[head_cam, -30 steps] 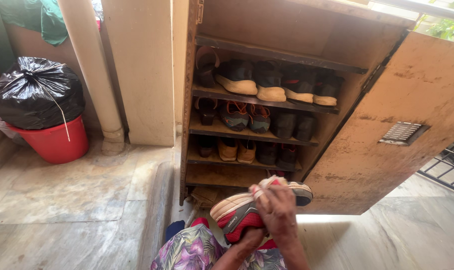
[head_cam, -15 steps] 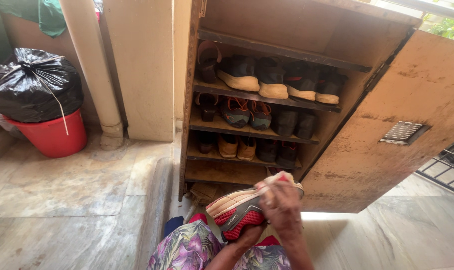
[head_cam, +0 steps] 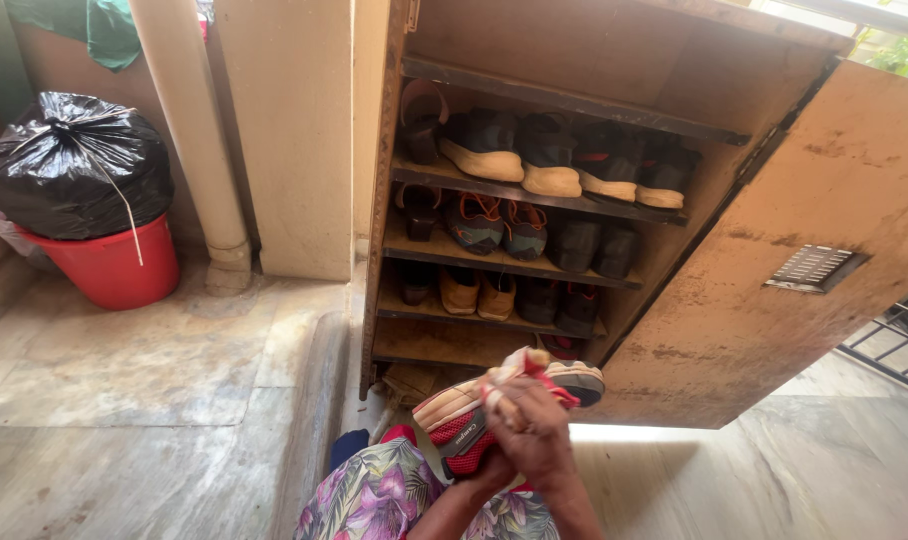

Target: The person sits on the floor and wipes a pair of red and black sneakers with a cloth, then places them in a wooden shoe cabinet. They then pick up a pair of white and brown sneakers and wipe them with the same cloth.

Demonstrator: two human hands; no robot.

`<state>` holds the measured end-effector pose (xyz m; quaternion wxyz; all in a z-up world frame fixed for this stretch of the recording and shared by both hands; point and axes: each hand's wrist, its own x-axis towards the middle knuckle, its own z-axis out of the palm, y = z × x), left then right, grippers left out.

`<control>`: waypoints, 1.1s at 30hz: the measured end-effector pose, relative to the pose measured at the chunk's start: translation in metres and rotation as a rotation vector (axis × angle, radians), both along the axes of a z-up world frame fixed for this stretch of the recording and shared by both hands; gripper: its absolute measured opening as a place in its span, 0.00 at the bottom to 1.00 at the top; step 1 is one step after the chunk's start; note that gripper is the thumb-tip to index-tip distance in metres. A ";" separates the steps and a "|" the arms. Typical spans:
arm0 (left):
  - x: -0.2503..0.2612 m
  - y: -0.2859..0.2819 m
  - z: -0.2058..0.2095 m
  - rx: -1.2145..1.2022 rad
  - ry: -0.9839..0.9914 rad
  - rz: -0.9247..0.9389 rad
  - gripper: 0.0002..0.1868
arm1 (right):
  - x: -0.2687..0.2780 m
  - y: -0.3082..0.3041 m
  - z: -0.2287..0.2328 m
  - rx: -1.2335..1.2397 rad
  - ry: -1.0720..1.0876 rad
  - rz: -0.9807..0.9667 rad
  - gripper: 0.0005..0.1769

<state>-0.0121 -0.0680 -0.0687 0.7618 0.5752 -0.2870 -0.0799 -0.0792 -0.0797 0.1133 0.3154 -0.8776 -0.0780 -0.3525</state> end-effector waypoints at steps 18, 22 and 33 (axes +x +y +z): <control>-0.001 -0.017 -0.035 -0.235 0.522 -0.342 0.18 | 0.025 -0.004 -0.025 -0.261 0.158 -0.119 0.15; 0.004 -0.005 -0.038 0.055 0.641 -0.315 0.14 | 0.032 -0.053 -0.030 -0.299 -0.013 -0.364 0.12; -0.007 0.045 0.057 -0.316 0.697 -0.448 0.30 | 0.015 -0.068 -0.019 0.355 -0.046 -0.306 0.17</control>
